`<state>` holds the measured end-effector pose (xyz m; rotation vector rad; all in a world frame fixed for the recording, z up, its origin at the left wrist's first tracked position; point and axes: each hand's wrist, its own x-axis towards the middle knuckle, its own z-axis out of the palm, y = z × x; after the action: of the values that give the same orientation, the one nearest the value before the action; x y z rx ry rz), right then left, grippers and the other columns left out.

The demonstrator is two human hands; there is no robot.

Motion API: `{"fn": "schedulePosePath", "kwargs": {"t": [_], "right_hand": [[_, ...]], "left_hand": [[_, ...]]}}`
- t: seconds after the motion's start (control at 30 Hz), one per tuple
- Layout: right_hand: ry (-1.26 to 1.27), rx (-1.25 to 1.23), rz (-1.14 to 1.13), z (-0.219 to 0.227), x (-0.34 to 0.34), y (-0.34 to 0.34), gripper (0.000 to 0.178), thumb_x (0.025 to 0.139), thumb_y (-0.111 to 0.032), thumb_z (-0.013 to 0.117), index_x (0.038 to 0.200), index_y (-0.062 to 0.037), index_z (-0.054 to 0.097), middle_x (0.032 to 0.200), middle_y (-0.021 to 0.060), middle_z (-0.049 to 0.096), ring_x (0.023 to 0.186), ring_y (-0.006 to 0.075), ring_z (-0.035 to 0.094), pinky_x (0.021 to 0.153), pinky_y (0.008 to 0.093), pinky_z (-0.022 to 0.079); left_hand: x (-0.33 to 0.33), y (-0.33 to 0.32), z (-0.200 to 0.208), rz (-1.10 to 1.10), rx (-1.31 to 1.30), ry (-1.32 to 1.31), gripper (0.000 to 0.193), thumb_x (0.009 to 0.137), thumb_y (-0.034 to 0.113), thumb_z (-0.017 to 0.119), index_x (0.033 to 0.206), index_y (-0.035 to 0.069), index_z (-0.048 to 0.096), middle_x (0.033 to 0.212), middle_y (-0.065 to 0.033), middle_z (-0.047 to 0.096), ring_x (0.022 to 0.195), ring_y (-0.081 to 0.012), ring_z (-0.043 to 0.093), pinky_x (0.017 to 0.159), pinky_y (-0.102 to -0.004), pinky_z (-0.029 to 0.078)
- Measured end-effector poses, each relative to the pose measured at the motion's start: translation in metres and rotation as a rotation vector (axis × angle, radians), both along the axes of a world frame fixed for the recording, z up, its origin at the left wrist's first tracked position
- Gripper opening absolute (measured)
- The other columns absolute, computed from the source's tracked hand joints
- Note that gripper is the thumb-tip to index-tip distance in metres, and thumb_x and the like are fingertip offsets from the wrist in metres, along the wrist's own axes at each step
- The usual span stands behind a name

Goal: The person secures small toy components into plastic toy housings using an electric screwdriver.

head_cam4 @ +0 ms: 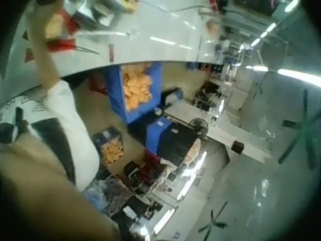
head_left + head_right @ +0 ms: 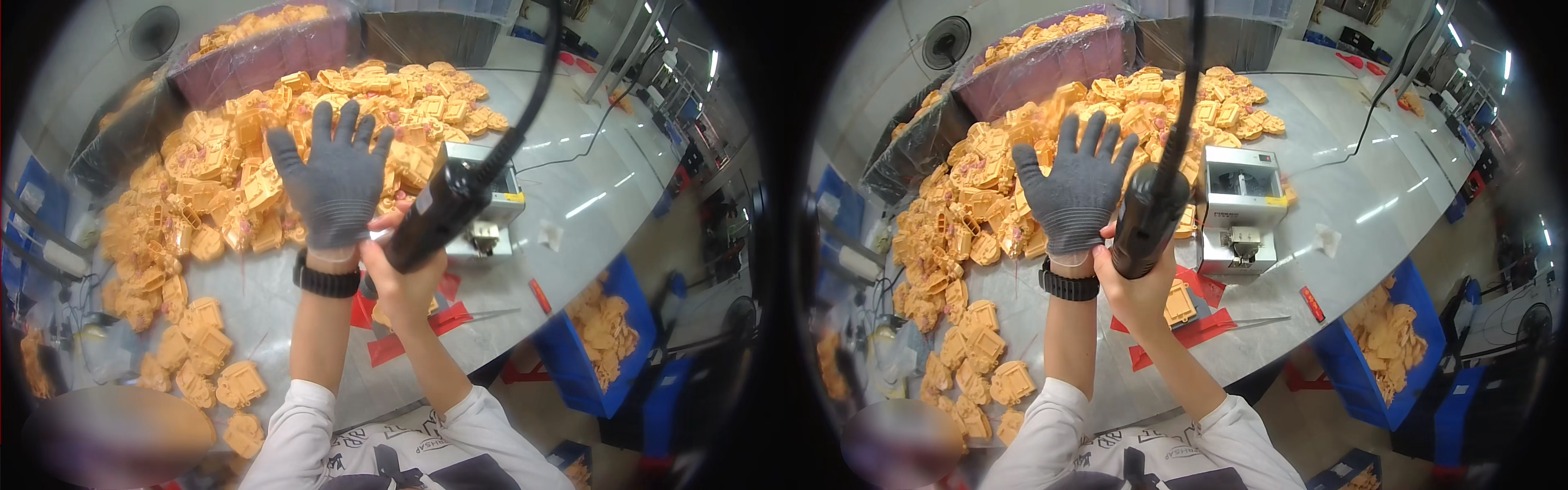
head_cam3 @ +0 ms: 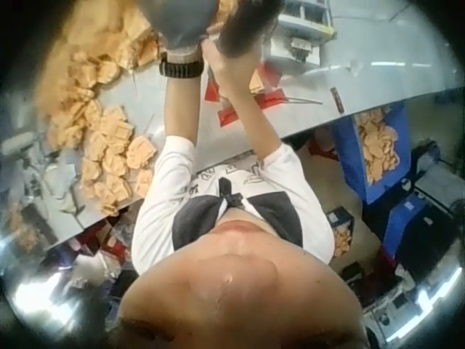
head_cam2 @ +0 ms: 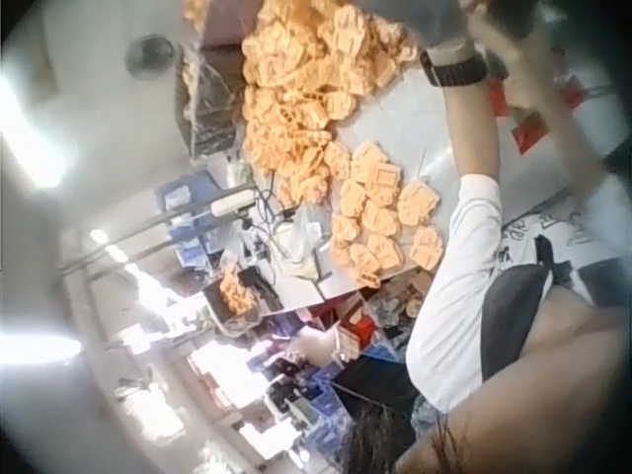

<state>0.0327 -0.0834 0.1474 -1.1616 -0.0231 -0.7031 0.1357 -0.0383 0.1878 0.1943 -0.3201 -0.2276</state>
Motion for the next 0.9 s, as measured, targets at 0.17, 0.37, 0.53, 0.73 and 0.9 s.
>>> {"fn": "schedulePosePath", "kwargs": {"t": [0.17,0.37,0.53,0.73,0.9], "right_hand": [[0.037,-0.07,-0.069,0.002,-0.002,-0.001,0.039,0.071,0.008,0.063,0.107,0.0048,0.048,0.087,0.0046,0.061,0.074,0.0088,0.057,0.069,0.0219,0.045],[0.028,-0.076,-0.041,-0.002,0.003,-0.009,0.038,0.071,0.009,0.06,0.105,0.0036,0.045,0.085,0.0068,0.061,0.082,0.0128,0.058,0.079,0.0278,0.045],[-0.059,0.001,0.085,-0.001,0.008,-0.015,0.035,0.07,0.01,0.057,0.101,0.0,0.045,0.083,0.0086,0.06,0.082,0.0159,0.058,0.079,0.0302,0.046],[0.013,0.011,0.343,-0.009,0.019,-0.036,0.031,0.062,0.007,0.054,0.091,-0.001,0.049,0.075,0.0076,0.057,0.068,0.0096,0.054,0.061,0.0241,0.045],[0.074,0.085,0.663,-0.021,0.016,-0.036,0.031,0.057,0.003,0.057,0.086,-0.002,0.05,0.073,0.0054,0.053,0.064,0.0099,0.051,0.057,0.024,0.043]], "left_hand": [[0.001,-0.001,-0.005,0.07,0.016,0.057,0.089,0.08,0.065,0.048,0.143,0.011,0.014,0.144,-0.0167,0.019,0.135,-0.0331,0.014,0.11,-0.0486,0.009],[0.002,-0.006,-0.012,0.264,0.102,0.185,0.09,0.082,0.063,0.046,0.144,0.008,0.01,0.144,-0.0195,0.016,0.134,-0.0343,0.016,0.11,-0.0469,0.012],[0.004,-0.003,-0.012,0.261,0.169,0.181,0.095,0.08,0.055,0.058,0.144,0.009,0.006,0.148,-0.0173,0.008,0.136,-0.0365,0.011,0.108,-0.0523,0.018],[0.009,-0.007,-0.024,0.124,0.168,0.294,0.1,0.074,0.052,0.066,0.144,0.013,0.005,0.15,-0.0109,-0.004,0.137,-0.0368,0.007,0.106,-0.0546,0.022],[0.031,-0.005,-0.023,0.174,0.282,0.105,0.038,0.087,0.041,0.057,0.098,0.006,0.061,0.099,-0.0098,0.063,0.103,-0.019,0.054,0.089,-0.039,0.041]]}}
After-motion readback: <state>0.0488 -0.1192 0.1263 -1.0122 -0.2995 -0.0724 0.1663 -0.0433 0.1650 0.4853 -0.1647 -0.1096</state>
